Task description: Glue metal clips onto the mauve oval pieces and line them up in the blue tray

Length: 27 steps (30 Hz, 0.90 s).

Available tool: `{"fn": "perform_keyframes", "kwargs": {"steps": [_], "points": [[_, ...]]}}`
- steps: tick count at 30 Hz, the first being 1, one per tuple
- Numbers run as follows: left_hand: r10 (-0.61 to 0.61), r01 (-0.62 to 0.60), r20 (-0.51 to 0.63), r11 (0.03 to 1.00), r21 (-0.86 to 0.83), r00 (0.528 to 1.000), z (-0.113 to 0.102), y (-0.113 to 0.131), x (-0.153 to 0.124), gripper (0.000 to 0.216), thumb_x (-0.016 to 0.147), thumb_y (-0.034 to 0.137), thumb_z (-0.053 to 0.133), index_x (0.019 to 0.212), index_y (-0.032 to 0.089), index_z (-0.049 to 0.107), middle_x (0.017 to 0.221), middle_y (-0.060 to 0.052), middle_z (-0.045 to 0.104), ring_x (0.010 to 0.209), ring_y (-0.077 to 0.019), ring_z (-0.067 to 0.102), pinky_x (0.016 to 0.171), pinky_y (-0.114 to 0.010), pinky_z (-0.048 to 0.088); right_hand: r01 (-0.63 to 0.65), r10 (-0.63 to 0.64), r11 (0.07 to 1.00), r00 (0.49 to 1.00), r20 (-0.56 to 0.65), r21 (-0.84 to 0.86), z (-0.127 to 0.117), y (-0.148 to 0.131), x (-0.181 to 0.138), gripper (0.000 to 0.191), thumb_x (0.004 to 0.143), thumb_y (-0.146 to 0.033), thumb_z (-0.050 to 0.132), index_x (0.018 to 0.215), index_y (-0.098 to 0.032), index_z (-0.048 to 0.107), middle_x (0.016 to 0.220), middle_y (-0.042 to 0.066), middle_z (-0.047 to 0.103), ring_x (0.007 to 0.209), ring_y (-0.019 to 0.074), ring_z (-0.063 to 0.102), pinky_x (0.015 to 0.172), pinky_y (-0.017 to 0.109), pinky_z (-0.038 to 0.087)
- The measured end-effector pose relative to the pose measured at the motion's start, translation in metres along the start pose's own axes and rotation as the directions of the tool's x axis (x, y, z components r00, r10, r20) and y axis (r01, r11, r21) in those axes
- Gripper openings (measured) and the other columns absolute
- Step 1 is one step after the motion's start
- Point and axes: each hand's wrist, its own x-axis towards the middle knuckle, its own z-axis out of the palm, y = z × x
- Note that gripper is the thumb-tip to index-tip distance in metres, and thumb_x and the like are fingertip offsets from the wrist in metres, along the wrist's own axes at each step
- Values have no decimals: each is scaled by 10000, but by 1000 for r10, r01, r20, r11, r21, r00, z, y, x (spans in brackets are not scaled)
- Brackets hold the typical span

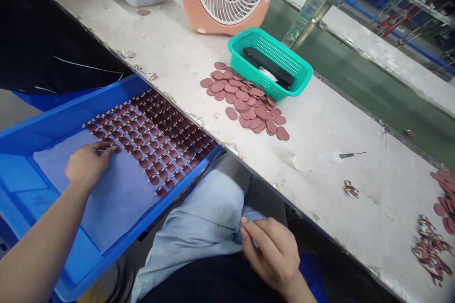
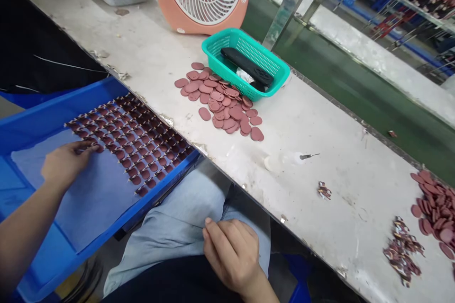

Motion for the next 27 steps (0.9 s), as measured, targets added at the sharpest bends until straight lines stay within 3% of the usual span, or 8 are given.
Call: {"fn": "perform_keyframes", "kwargs": {"steps": [5, 15, 18, 27], "points": [[-9, 9, 0, 1000, -4, 1000, -1, 0, 5, 610, 775, 668, 635, 1206, 240, 690, 950, -64, 613, 913, -293, 547, 775, -436, 436, -7, 7, 1000, 1000, -6, -18, -1, 2, -1, 162, 884, -40, 639, 1023, -109, 685, 699, 54, 674, 573, 141, 600, 508, 260, 502], [-29, 27, -48, 999, -45, 998, 1, 3, -3, 544, 667, 659, 719, 1008, 236, 744, 702, -20, 591, 898, -354, 596, 761, -445, 444, -23, 23, 1000, 1000, 1, -20, -2, 3, -7, 175, 866, -30, 658, 1028, -87, 690, 711, 60, 671, 579, 142, 599, 519, 266, 499], [-44, 42, -41, 998, -49, 998, 3, 2, -4, 573, 649, 644, 747, 1043, 228, 743, 696, -27, 590, 911, -376, 608, 757, -468, 463, -21, 21, 999, 1000, 6, -34, -1, 4, -7, 170, 871, -31, 655, 1026, -92, 689, 710, 57, 673, 580, 141, 597, 518, 264, 498], [5, -6, -23, 1000, -30, 1000, 2, 3, 1, 638, 718, 669, 702, 1172, 221, 706, 1064, -83, 683, 1076, -404, 601, 833, -507, 478, -19, 19, 997, 1000, -6, -79, -1, 8, -8, 161, 882, -46, 650, 1027, -103, 689, 709, 49, 669, 582, 137, 599, 523, 264, 500]]}}
